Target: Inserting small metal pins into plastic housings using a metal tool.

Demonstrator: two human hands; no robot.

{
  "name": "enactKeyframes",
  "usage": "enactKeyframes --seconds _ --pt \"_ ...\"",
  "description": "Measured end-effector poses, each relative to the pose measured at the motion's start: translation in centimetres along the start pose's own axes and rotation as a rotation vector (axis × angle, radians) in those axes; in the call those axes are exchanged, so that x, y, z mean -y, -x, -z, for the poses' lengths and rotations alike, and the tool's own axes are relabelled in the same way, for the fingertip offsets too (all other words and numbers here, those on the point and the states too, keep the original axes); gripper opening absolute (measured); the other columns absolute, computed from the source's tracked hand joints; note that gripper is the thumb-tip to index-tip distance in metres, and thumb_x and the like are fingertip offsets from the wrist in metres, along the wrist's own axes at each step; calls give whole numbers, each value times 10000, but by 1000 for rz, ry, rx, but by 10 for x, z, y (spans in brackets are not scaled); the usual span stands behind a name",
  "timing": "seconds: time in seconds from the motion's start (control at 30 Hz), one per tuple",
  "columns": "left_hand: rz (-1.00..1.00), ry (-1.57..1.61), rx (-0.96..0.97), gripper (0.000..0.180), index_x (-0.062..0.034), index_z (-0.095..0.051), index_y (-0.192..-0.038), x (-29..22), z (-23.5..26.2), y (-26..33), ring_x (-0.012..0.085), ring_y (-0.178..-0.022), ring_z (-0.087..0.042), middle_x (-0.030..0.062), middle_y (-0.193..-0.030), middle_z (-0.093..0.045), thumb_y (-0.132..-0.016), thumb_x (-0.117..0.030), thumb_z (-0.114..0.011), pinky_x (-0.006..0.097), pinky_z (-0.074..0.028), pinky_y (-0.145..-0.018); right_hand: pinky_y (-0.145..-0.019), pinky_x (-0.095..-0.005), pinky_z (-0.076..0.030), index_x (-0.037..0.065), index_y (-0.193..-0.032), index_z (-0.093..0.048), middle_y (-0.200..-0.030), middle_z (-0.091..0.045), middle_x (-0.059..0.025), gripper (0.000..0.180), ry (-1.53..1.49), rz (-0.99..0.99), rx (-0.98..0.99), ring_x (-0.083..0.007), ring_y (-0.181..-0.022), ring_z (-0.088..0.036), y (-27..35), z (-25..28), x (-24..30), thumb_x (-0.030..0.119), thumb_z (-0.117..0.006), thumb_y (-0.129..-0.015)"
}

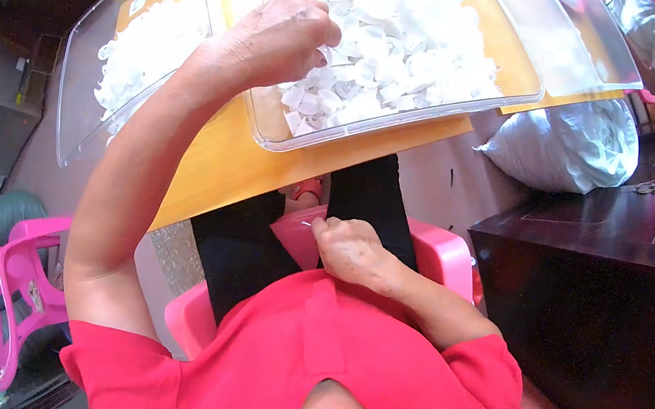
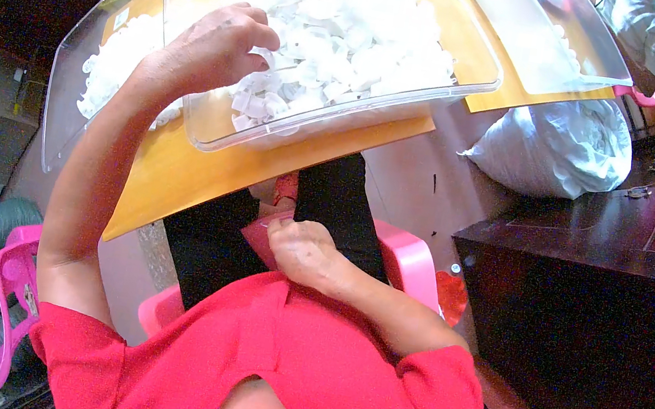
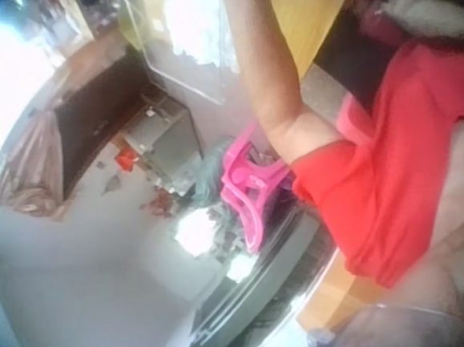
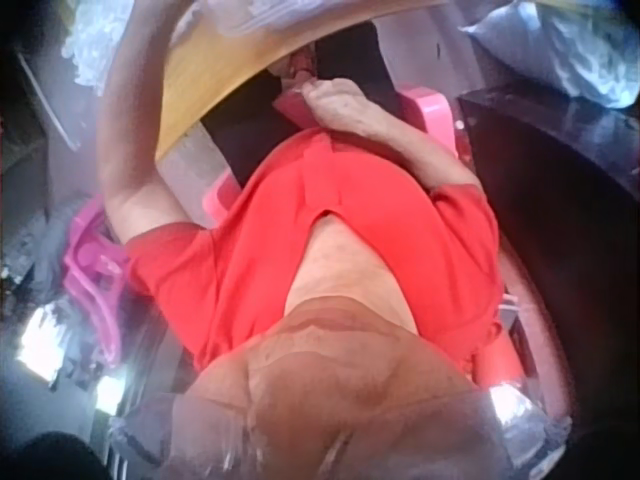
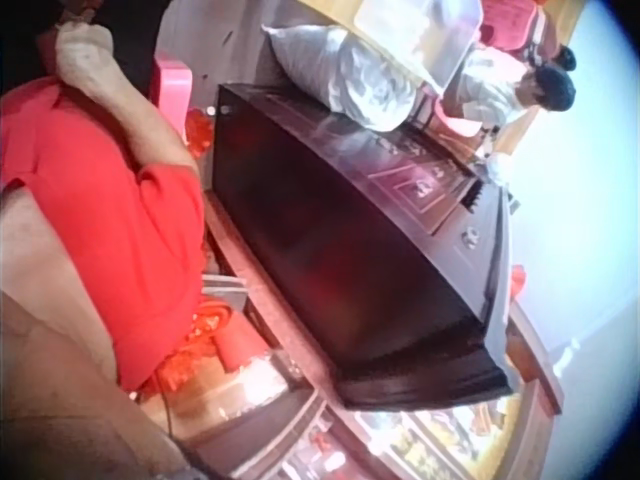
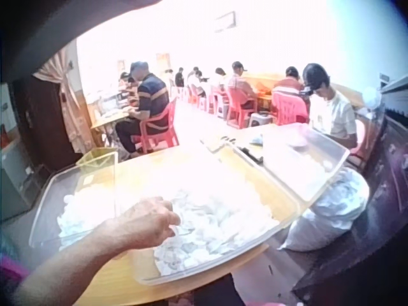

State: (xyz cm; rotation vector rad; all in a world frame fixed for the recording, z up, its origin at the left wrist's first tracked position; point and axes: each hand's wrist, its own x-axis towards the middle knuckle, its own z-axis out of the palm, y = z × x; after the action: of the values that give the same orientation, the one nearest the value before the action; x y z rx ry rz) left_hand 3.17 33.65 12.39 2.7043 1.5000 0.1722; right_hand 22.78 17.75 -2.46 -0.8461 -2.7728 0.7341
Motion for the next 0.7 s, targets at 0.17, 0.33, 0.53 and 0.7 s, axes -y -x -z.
enactKeyframes --seconds 0.17,0.33,0.53,0.7 --pt "-62 -63 11 136 -7 -672 -862 1 -4 -3 349 -836 -600 163 -842 -622 -731 -46 -674 394 -487 -751 -539 -417 -542 -39 -813 -591 -704 -646 -212 158 -23 30 27 -340 -643 -670 2 -3 2 67 -569 -699" --pt "177 563 -428 96 35 -624 -904 -8 14 39 192 -735 -643 127 -856 -673 -867 -53 -620 264 -515 -673 -545 -432 -538 -37 -825 -587 -703 -641 -221 152 -71 34 44 -345 -641 -666 4 -5 5 55 -557 -707" --pt "159 1484 -665 94 29 -556 -964 -37 -17 157 256 -899 -634 224 -1077 -606 -897 -34 -574 352 -515 -771 -654 -422 -536 -29 -949 -600 -825 -633 -239 167 -577 53 -336 -384 -764 -645 -3 2 18 7 -531 -801" --pt "529 1891 -774 205 -11 -592 -1093 -79 -86 210 223 -906 -626 182 -1058 -642 -889 -20 -582 303 -485 -715 -610 -311 -508 -48 -1038 -594 -793 -638 -178 227 -828 -13 -513 -220 -678 -650 -31 21 56 16 -618 -822"
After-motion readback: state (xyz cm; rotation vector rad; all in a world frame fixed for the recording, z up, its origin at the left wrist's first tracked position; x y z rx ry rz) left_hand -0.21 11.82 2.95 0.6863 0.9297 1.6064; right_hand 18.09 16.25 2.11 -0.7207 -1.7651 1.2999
